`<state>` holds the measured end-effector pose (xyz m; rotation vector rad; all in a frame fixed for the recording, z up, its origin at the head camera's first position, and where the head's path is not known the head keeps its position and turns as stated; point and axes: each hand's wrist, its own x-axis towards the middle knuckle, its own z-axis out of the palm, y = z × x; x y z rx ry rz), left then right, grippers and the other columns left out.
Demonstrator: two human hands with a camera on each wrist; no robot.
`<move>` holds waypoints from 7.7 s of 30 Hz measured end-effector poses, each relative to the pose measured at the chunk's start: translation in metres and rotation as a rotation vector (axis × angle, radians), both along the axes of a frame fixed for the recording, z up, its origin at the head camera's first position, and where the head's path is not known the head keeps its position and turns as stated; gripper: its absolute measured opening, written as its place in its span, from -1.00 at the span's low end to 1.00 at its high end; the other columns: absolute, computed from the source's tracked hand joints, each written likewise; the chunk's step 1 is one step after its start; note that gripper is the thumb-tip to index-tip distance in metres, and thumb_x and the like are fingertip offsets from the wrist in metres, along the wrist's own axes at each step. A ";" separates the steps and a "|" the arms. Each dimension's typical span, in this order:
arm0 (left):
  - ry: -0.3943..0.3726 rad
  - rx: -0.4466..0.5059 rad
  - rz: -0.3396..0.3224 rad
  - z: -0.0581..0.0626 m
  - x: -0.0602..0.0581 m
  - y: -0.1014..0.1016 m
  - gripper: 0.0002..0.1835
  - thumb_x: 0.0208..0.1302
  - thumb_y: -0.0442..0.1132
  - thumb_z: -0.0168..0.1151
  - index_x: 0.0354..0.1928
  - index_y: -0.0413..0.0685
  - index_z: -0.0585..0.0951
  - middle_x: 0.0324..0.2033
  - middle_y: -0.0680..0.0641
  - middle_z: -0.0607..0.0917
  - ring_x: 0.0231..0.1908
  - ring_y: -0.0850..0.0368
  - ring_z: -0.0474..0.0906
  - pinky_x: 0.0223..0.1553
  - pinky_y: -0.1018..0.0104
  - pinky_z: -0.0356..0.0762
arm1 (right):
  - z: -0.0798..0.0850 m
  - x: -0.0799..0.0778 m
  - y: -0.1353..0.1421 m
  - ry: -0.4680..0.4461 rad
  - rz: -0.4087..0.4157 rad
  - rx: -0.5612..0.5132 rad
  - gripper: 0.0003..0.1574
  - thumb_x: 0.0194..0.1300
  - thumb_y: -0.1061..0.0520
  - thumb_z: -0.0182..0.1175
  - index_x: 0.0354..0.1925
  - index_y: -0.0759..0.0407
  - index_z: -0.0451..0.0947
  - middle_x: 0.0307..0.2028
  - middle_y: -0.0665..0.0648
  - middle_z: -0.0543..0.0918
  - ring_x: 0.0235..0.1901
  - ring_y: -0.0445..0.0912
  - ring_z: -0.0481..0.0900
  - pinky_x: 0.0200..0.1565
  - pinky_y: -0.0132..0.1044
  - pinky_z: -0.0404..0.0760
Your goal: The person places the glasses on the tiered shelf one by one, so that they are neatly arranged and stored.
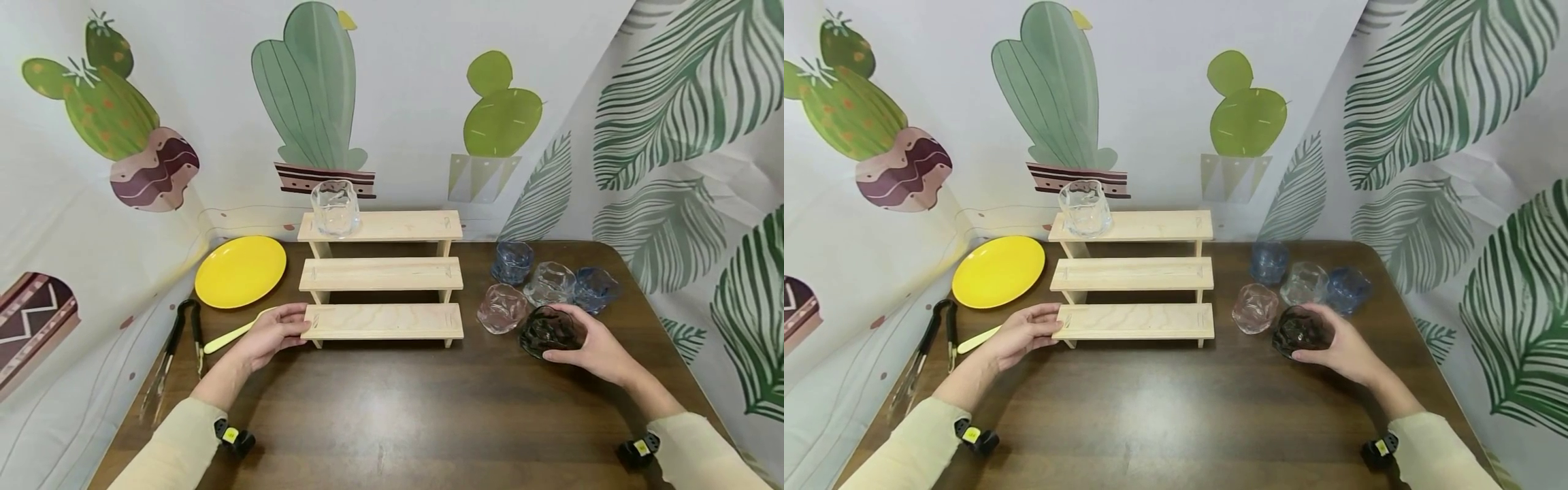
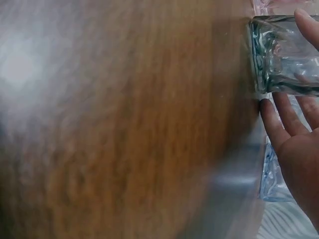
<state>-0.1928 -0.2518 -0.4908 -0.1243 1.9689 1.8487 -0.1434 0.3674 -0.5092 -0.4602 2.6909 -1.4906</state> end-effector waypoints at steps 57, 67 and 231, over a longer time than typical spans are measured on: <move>0.003 0.016 0.001 -0.002 -0.001 -0.002 -0.33 0.46 -0.39 0.24 0.49 -0.42 0.21 0.19 -0.33 0.52 -0.06 0.08 0.63 -0.07 0.26 0.68 | 0.113 -0.034 -0.023 0.199 -0.095 -0.194 -0.08 0.07 0.60 0.44 0.37 0.35 0.39 0.16 0.04 0.65 0.04 -0.18 0.60 -0.35 -0.49 0.54; 0.006 0.019 -0.003 -0.003 -0.001 -0.003 -0.34 0.46 -0.39 0.24 0.48 -0.43 0.22 0.18 -0.32 0.53 -0.07 0.08 0.63 -0.06 0.25 0.68 | 0.140 -0.068 -0.061 0.194 0.017 -0.323 -0.14 0.19 0.59 0.34 0.42 0.36 0.34 0.22 0.15 0.61 0.09 -0.14 0.63 0.05 -0.45 0.61; 0.021 0.016 -0.013 -0.002 -0.001 -0.002 -0.31 0.47 -0.35 0.27 0.49 -0.43 0.21 0.19 -0.33 0.52 -0.06 0.09 0.63 -0.07 0.27 0.69 | 0.023 -0.024 -0.095 0.077 -0.246 -0.134 -0.07 -0.03 0.42 0.61 0.28 0.51 0.41 0.08 0.48 0.57 0.01 0.17 0.57 -0.09 -0.41 0.68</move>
